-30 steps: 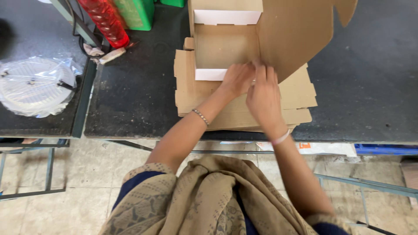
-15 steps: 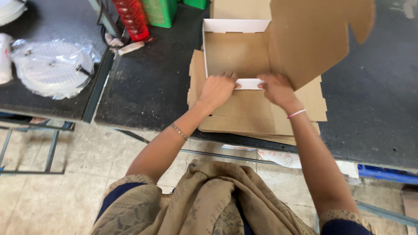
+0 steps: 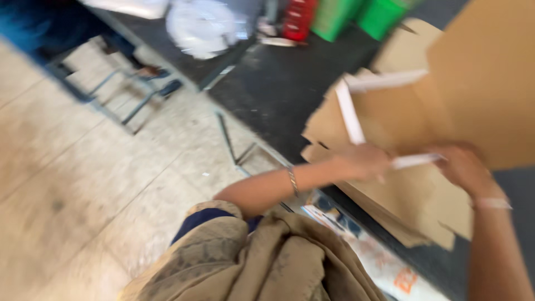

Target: The person folds a cardboard outer box on the workbench, places a white inner box inside it, sets a round LED ceiling light fixture into the inner box, closes the flaps, and stacks the finished box on a pile of completed boxes, repeating the packing cycle for several fixtures.

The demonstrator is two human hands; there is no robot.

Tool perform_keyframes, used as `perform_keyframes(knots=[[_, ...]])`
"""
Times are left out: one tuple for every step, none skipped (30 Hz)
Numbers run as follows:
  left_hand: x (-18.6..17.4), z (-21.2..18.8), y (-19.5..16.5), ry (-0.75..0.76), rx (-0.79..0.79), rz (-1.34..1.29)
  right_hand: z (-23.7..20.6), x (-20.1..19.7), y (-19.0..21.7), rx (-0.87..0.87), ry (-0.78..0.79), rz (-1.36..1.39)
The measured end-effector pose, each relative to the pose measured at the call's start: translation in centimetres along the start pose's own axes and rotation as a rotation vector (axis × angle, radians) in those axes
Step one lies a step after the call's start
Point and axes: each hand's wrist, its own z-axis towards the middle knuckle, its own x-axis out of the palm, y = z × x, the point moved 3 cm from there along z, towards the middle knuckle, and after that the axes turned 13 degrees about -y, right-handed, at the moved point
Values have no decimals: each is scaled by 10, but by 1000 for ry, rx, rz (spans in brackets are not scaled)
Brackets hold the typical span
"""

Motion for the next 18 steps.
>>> perform_keyframes(knots=[[-1, -6, -8, 75, -89, -47, 0, -12, 6, -95, -108, -259], [-9, -12, -20, 2, 42, 46, -3, -26, 15, -118, -229, -232], [-19, -17, -32, -61, 177, 143, -5, -34, 29, -128, -347, -202], [-32, -27, -33, -161, 190, 173, -7, -35, 45, -84, -348, -49], [-48, -34, -32, -262, 210, 207, -8, -34, 62, -35, -346, 98], [-63, -43, -32, -357, 237, 242, -6, -32, 78, 25, -342, 243], [-78, -53, -26, -460, 197, 162, -9, -24, 99, -4, -301, 244], [-96, -64, -13, -562, 164, 81, -17, -10, 122, -27, -265, 242], [-114, -79, 1, -661, 139, 3, -24, -2, 139, -47, -237, 239], [-135, -91, 28, -761, 108, -37, -27, 7, 142, 79, -140, 131], [-156, -105, 59, -862, 79, -83, -34, 15, 143, 209, -42, 21], [-176, -121, 95, -929, -48, -87, -41, 21, 142, 340, 53, -88], [-191, -139, 127, -1074, -145, 1, -44, 20, 143, 323, 25, -80], [-207, -156, 165, -1174, -260, 129, -45, 15, 142, 307, -2, -71], [-219, -176, 209, -1262, -498, 81, -43, 7, 143, 294, -28, -59], [-237, -193, 249, -1361, -481, 222, -37, -2, 146, 219, -44, -173], [-244, -213, 299, -1344, -836, -49, -28, -12, 152, 185, -54, -292], [-264, -227, 334, -1416, -788, 395, -14, -20, 164, 207, -88, -332]])
